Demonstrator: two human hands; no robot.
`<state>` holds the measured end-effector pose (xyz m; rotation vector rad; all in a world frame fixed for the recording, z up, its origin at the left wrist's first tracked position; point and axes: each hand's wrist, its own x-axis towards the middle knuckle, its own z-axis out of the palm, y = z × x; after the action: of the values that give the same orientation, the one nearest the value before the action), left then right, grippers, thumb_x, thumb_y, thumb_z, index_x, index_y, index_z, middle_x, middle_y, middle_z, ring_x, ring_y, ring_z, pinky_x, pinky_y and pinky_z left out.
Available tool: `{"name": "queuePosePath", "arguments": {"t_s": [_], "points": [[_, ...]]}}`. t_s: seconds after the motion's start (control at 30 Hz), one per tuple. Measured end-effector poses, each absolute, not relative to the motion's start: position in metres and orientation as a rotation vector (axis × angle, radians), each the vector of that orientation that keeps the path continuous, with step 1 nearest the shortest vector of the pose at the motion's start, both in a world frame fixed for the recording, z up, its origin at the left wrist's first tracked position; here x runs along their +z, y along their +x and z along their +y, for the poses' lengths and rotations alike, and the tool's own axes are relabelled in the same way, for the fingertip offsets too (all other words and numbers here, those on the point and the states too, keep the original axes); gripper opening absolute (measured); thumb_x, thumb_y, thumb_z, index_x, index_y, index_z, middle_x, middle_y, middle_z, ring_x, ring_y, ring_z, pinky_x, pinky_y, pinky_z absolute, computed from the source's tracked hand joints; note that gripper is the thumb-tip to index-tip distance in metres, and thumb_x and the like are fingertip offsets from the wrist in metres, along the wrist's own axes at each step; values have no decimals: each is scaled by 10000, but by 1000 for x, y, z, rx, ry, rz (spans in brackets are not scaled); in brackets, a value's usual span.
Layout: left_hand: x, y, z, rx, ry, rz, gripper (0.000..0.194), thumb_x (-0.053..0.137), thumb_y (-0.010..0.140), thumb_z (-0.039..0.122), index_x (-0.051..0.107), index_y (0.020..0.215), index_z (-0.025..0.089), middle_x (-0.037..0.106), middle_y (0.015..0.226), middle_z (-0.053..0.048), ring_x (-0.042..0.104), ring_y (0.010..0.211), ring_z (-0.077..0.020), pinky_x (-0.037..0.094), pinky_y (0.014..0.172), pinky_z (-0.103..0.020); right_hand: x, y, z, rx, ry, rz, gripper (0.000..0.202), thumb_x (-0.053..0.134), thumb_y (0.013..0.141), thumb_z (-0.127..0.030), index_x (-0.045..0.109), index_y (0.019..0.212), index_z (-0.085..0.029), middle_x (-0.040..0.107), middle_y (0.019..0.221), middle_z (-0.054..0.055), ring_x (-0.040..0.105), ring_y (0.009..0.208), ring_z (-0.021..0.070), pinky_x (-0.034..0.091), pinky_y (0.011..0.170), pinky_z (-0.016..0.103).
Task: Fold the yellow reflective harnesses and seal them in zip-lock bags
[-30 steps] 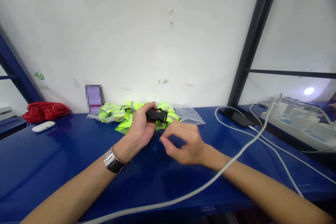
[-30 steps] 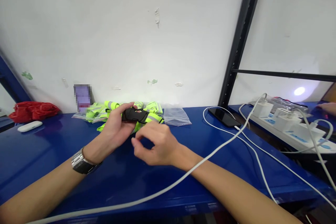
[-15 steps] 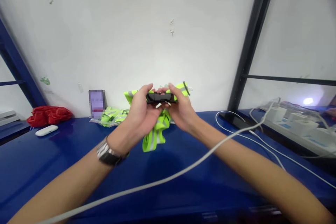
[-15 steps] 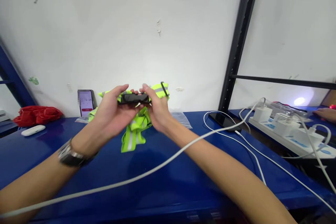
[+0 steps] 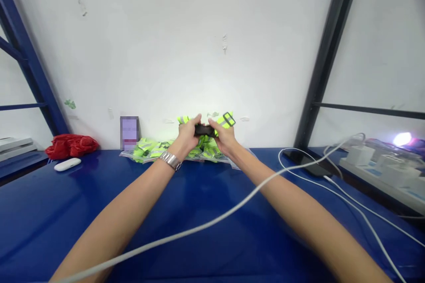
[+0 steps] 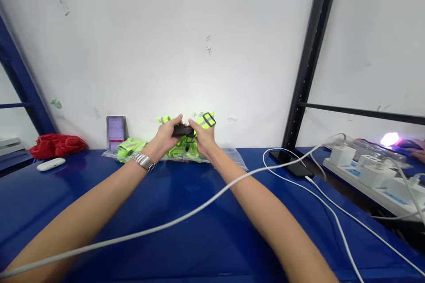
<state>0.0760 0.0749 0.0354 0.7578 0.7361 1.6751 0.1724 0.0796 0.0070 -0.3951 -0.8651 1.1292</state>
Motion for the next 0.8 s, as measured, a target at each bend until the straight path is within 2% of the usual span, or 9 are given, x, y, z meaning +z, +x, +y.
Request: {"name": "queuePosePath", "arguments": {"t_s": [0.1,0.2,0.37,0.47,0.57,0.63,0.73,0.8], "points": [[-1,73,53,1644,836,885,215,786,646,203,589,661,118,613,593,-21,556,535,-107,447,502,-202,-27,185,55,1091,-525,-931,338,781,579,-251,604,862,-197,695,852,-4,645,821,176,516,783,312],[-22,70,36,1616,926,985,249,799,611,268,621,681,109,646,648,-46,565,561,-121,433,481,-204,-44,195,36,1090,-579,-917,329,769,612,-320,605,866,-193,703,891,31,653,865,202,519,789,337],[-47,63,18,1577,1103,1070,263,772,640,288,633,799,132,680,783,-56,614,671,-146,479,582,-230,-67,207,22,991,-715,-980,363,738,657,-374,611,924,-165,704,934,75,650,884,214,515,816,356],[-62,48,10,1446,1273,1142,214,743,684,308,634,763,142,654,661,-43,600,587,-155,458,557,-241,-85,212,17,856,-837,-1155,310,686,718,-367,631,948,-167,708,956,75,647,892,203,509,833,348],[-73,30,4,1135,1832,1404,222,577,832,347,592,699,170,580,539,-26,552,482,-164,408,516,-260,-97,213,10,824,-997,-1279,278,642,749,-375,650,918,-154,713,886,75,652,830,204,527,752,333],[-79,22,2,942,2240,1551,222,465,880,273,570,707,180,597,607,-45,586,564,-185,408,567,-273,-101,212,6,850,-1095,-1294,278,628,749,-386,653,884,-145,707,848,78,652,764,205,532,653,313],[-87,18,1,846,2461,1588,133,450,805,125,559,746,175,626,744,-77,618,746,-220,418,661,-290,-102,210,3,822,-1241,-1290,283,619,740,-391,649,881,-148,692,811,76,630,620,193,502,506,292],[-92,18,1,799,2497,1600,130,452,745,81,547,747,169,623,783,-95,609,786,-231,420,685,-302,-100,210,2,749,-1314,-1371,265,579,768,-369,645,910,-155,683,799,76,606,547,183,475,465,289]]}}
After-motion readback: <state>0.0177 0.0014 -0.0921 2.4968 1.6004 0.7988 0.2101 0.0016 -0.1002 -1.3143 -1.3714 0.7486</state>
